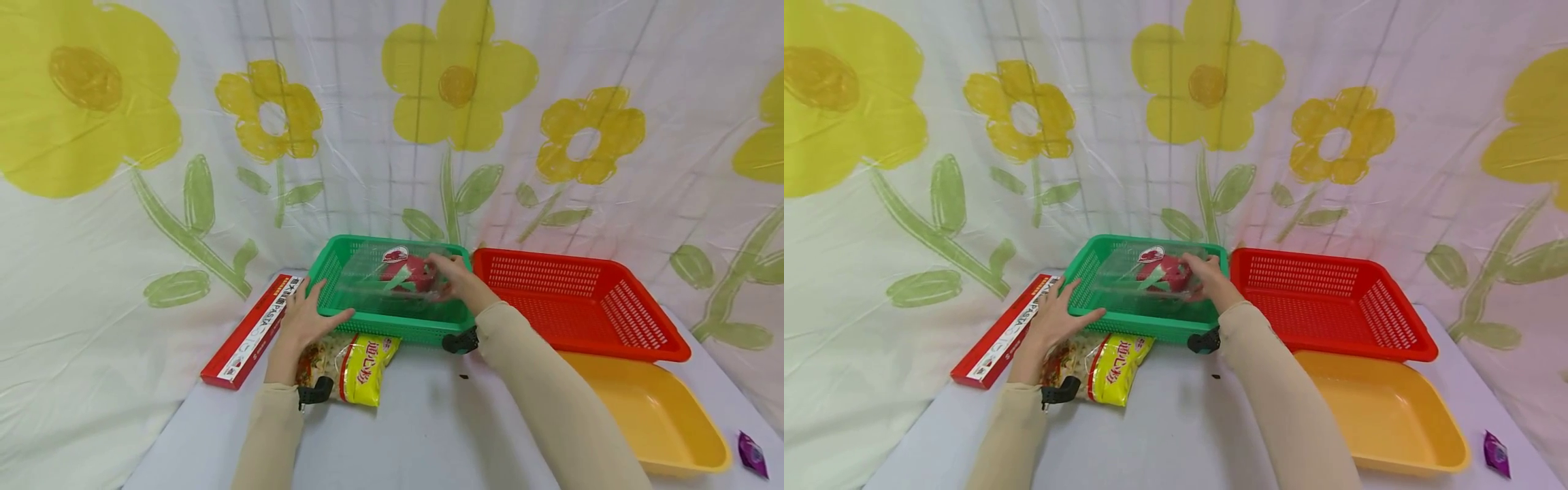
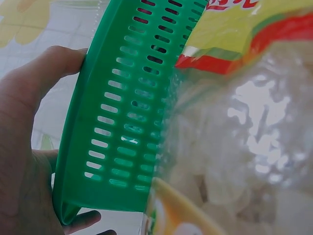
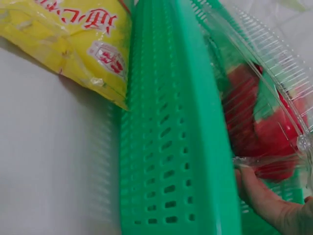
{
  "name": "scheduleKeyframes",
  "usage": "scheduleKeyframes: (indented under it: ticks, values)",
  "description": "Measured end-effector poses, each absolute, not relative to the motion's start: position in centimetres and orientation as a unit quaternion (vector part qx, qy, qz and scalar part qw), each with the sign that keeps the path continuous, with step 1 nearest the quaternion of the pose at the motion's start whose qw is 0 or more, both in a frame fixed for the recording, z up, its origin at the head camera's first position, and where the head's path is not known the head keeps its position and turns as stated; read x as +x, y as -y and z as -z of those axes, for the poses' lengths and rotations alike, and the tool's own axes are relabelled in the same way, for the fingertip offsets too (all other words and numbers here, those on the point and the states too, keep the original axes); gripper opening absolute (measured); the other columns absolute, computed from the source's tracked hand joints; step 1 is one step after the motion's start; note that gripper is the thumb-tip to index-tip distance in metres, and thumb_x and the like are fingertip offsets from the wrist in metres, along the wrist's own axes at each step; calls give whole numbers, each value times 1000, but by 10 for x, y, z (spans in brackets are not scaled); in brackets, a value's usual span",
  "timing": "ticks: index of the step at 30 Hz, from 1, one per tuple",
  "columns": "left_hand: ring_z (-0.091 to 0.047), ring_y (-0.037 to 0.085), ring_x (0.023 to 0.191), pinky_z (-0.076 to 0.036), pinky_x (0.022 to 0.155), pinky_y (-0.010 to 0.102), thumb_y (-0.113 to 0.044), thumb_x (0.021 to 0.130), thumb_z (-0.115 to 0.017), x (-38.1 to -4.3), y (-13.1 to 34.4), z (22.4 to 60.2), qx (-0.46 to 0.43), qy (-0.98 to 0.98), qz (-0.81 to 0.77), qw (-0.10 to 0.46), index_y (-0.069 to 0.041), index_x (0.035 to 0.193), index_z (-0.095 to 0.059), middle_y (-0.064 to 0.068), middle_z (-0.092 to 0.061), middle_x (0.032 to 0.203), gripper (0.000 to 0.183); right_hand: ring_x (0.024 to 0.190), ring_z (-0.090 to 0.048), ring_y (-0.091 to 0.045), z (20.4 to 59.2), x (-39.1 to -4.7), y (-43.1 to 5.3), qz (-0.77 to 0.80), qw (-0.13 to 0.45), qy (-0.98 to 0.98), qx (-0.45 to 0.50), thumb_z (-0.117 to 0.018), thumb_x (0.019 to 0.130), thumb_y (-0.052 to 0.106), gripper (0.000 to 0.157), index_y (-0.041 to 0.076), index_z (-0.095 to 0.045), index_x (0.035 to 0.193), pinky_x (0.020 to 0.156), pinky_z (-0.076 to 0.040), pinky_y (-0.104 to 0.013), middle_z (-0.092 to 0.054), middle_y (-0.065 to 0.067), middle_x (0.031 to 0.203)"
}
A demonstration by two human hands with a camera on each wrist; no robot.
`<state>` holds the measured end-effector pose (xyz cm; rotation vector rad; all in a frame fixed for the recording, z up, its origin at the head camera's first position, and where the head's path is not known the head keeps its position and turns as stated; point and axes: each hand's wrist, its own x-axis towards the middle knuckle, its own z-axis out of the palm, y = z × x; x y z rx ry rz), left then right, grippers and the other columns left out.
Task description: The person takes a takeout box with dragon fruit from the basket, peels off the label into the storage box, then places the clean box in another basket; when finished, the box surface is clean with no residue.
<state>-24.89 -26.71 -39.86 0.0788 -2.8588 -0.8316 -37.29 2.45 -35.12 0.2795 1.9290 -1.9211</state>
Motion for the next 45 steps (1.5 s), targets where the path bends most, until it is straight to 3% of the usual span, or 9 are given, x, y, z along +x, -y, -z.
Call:
scheduleKeyframes:
  ticks: [9,14,19,22,25,33,38,45]
  values:
    - [-11,55,142,-26,103,74,-72,80,-61,-251,264,399,22,957,277,84,-14,157,-26,19,-6,163,103,133,-36,-50,325,-363,-48,719,198,-658,103,-60,90,31,91,26,0,158,96,-46,-60,-20,-32,152]
    - [-12,54,142,-27,103,73,-73,79,-61,-250,265,399,26,958,271,87,-13,156,-27,19,-7,163,103,128,-42,-46,312,-354,-60,727,202,-650,94,-58,91,32,85,29,-3,156,88,-53,-55,-23,-29,150]
    - [-11,53,142,-27,103,73,-72,80,-61,-249,266,400,29,959,268,85,-13,156,-28,19,-7,163,102,112,-50,-37,304,-341,-76,743,206,-633,68,-53,96,31,50,22,-33,141,68,-59,-44,-35,-18,137]
    - [-11,53,142,-27,102,73,-73,80,-61,-250,265,399,27,959,269,85,-13,156,-28,19,-6,163,102,106,-50,-34,299,-332,-88,752,206,-624,40,-49,99,28,25,18,-48,121,68,-58,-43,-42,-12,124]
    - [-11,52,142,-28,102,73,-73,80,-60,-250,264,398,26,959,269,86,-13,156,-27,19,-7,163,102,107,-50,-31,296,-322,-102,751,207,-626,18,-48,100,29,14,20,-50,110,73,-56,-43,-46,-6,118]
    - [-10,54,142,-27,102,74,-73,81,-60,-248,264,397,29,959,270,86,-12,156,-27,20,-6,163,102,109,-52,-29,290,-291,-134,724,200,-659,-45,-44,103,26,30,18,-44,132,83,-56,-39,-45,-5,122]
    - [-11,55,141,-27,101,74,-74,81,-58,-248,265,396,28,960,265,83,-11,156,-26,20,-5,162,103,115,-49,-25,294,-272,-148,715,196,-669,-56,-44,103,26,50,13,-24,146,89,-54,-39,-40,-8,129]
    - [-13,55,141,-28,101,74,-72,81,-60,-248,262,398,25,959,269,84,-11,156,-26,20,-5,162,102,133,-36,-34,302,-237,-165,697,192,-690,-43,-43,103,30,69,15,0,156,96,-50,-40,-15,-15,152]
